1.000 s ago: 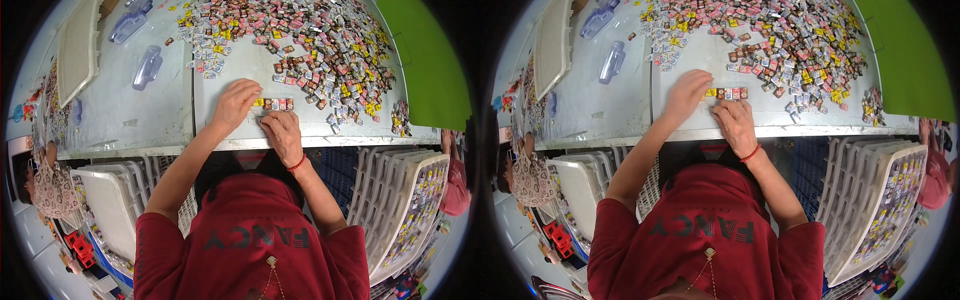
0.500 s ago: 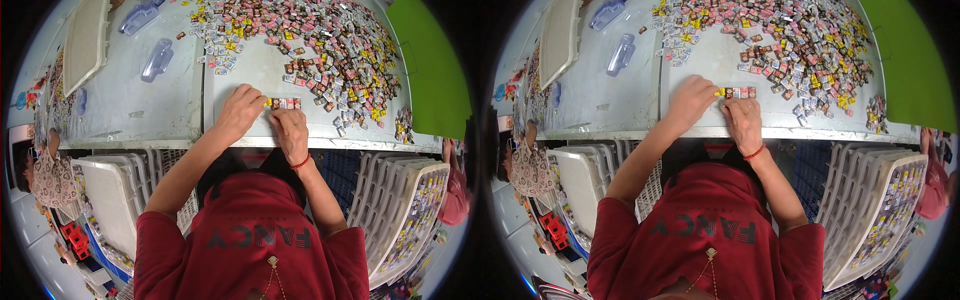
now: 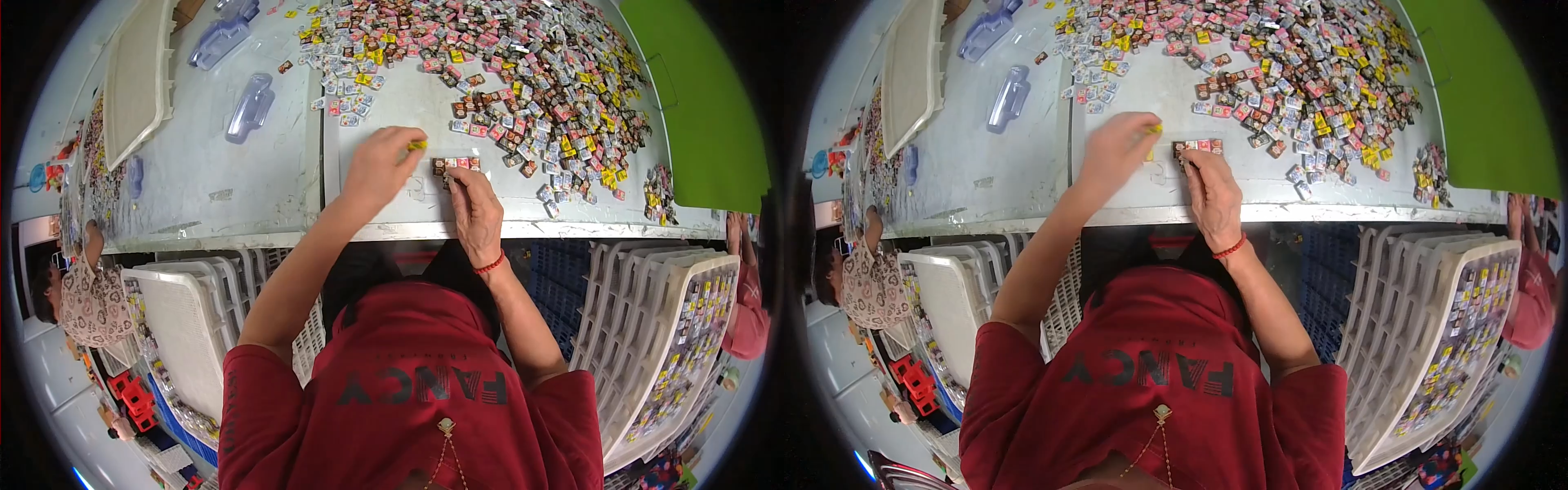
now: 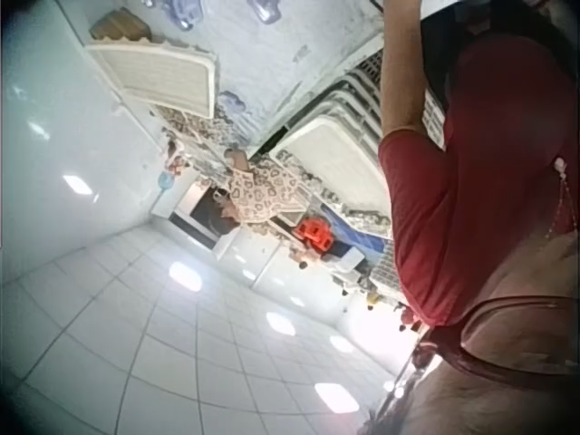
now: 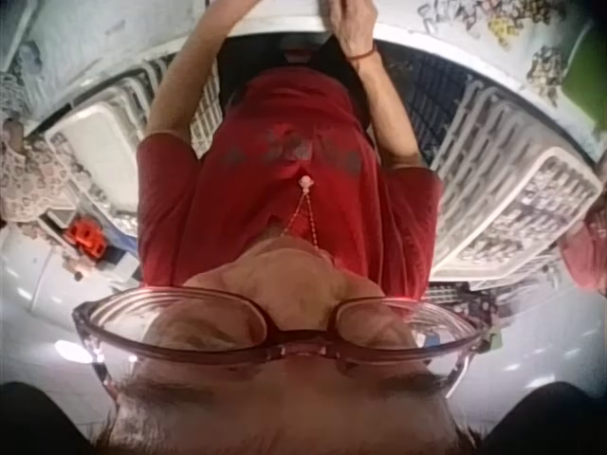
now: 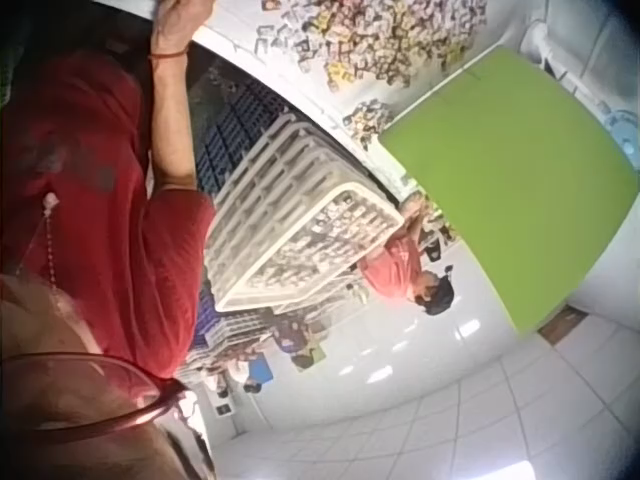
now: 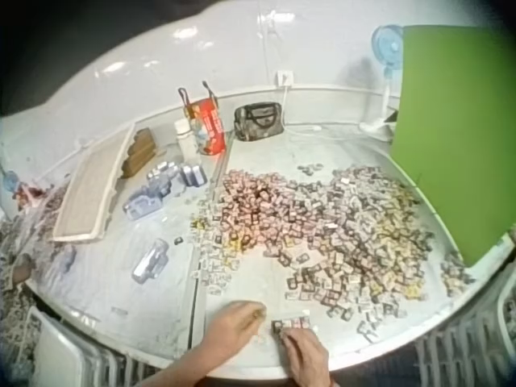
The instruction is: Arranging small toy tiles into sets and packaging them into trays.
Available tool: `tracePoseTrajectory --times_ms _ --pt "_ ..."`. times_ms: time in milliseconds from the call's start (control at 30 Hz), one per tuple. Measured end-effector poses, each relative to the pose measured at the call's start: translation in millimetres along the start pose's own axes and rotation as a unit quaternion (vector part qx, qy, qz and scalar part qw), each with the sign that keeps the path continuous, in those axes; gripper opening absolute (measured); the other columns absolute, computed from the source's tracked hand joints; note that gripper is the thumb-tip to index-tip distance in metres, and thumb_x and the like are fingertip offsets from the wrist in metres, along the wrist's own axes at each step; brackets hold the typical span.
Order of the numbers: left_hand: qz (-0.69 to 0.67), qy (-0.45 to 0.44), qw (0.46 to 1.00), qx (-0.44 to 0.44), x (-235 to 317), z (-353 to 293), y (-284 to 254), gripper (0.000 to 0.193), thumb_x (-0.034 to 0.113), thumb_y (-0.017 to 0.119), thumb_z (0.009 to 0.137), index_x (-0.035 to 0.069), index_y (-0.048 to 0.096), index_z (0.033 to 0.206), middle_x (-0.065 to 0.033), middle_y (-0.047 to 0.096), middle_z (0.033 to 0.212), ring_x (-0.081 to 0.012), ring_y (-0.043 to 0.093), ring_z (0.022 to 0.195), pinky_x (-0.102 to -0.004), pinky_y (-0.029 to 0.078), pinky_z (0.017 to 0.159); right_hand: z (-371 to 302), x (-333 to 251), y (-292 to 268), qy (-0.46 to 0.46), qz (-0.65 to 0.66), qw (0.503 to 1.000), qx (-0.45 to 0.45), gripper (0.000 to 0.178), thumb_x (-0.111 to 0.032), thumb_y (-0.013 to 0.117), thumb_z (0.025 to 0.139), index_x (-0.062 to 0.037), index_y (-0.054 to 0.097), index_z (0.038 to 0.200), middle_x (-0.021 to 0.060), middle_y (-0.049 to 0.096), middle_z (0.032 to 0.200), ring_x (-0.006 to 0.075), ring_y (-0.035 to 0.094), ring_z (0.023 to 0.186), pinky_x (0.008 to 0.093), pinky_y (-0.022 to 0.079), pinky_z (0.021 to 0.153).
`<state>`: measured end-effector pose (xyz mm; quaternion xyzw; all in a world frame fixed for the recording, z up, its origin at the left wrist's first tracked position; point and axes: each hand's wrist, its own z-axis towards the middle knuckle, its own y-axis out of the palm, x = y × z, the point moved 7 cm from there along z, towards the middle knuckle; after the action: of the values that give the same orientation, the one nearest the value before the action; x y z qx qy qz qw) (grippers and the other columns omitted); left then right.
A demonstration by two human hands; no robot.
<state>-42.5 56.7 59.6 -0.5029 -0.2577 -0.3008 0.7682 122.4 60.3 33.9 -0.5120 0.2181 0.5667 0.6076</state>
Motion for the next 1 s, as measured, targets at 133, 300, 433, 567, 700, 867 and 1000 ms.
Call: tracePoseTrajectory --times_ms 133,300,433,567,700,867,1000 --pt "-0.155 -0.182 0.971 -0.014 -15.9 -15.9 3.6 0.015 0.007 0.069 0.081 0.004 0.065 0.096 -0.0102 0.066 0.089 -0.0215 0.066 0.080 -0.0288 0.050 0.070 -2.9 9.8 -5.9 0.034 0.053 0.997 0.038 0.021 0.002 0.060 0.087 -0.0015 0.062 0.108 0.0116 0.064 0.097 0.0223 0.061 0.090 0.0281 0.047 0.080" --pt "0.102 -0.009 0.994 0.037 3.1 -20.6 13.5 0.018 0.008 0.073 0.072 0.005 0.066 0.088 -0.0098 0.062 0.078 -0.0278 0.058 0.076 -0.0371 0.049 0.069 0.9 4.0 -10.9 -0.012 -0.055 0.997 0.051 0.021 0.000 0.064 0.085 -0.0030 0.064 0.105 0.0099 0.065 0.096 0.0239 0.059 0.096 0.0316 0.043 0.088" --pt "0.090 -0.016 0.993 0.070 0.8 -18.4 20.0 0.017 0.009 0.073 0.071 0.006 0.066 0.086 -0.0085 0.062 0.077 -0.0279 0.057 0.075 -0.0382 0.048 0.068 2.7 -0.3 -11.5 -0.036 -0.097 0.992 0.066 0.019 -0.003 0.067 0.083 -0.0051 0.066 0.102 0.0079 0.066 0.092 0.0236 0.058 0.095 0.0340 0.040 0.090" --pt "0.146 -0.007 0.986 0.075 9.3 -19.8 23.7 0.015 0.012 0.072 0.072 0.006 0.067 0.085 -0.0085 0.062 0.077 -0.0285 0.057 0.075 -0.0389 0.047 0.067 12.6 -3.3 -3.6 -0.028 -0.149 0.988 0.037 0.017 -0.005 0.067 0.082 -0.0061 0.066 0.098 0.0069 0.065 0.088 0.0224 0.058 0.092 0.0346 0.038 0.089" --pt "0.146 -0.021 0.987 0.063 3.0 -19.1 22.7 0.012 0.013 0.072 0.073 0.007 0.067 0.083 -0.0088 0.060 0.075 -0.0286 0.056 0.075 -0.0384 0.047 0.067 17.5 -9.3 4.2 -0.042 -0.182 0.982 0.021 0.016 -0.007 0.068 0.081 -0.0066 0.066 0.096 0.0056 0.064 0.082 0.0222 0.057 0.087 0.0353 0.036 0.088" --pt "0.139 0.003 0.989 0.046 -6.6 -23.1 14.8 0.010 0.010 0.072 0.074 0.006 0.067 0.081 -0.0078 0.058 0.076 -0.0279 0.056 0.076 -0.0375 0.047 0.068 21.6 -10.7 14.8 -0.034 -0.195 0.980 0.000 0.016 -0.010 0.069 0.080 -0.0072 0.066 0.095 0.0059 0.063 0.081 0.0217 0.057 0.086 0.0369 0.035 0.088" --pt "0.091 0.045 0.992 0.079 -5.1 -26.3 9.5 0.012 0.005 0.072 0.073 0.004 0.067 0.084 -0.0077 0.056 0.083 -0.0273 0.054 0.080 -0.0370 0.047 0.069 21.8 -12.8 21.3 -0.062 -0.185 0.981 0.011 0.010 -0.008 0.066 0.078 -0.0060 0.065 0.088 0.0075 0.062 0.080 0.0256 0.054 0.087 0.0400 0.033 0.085"
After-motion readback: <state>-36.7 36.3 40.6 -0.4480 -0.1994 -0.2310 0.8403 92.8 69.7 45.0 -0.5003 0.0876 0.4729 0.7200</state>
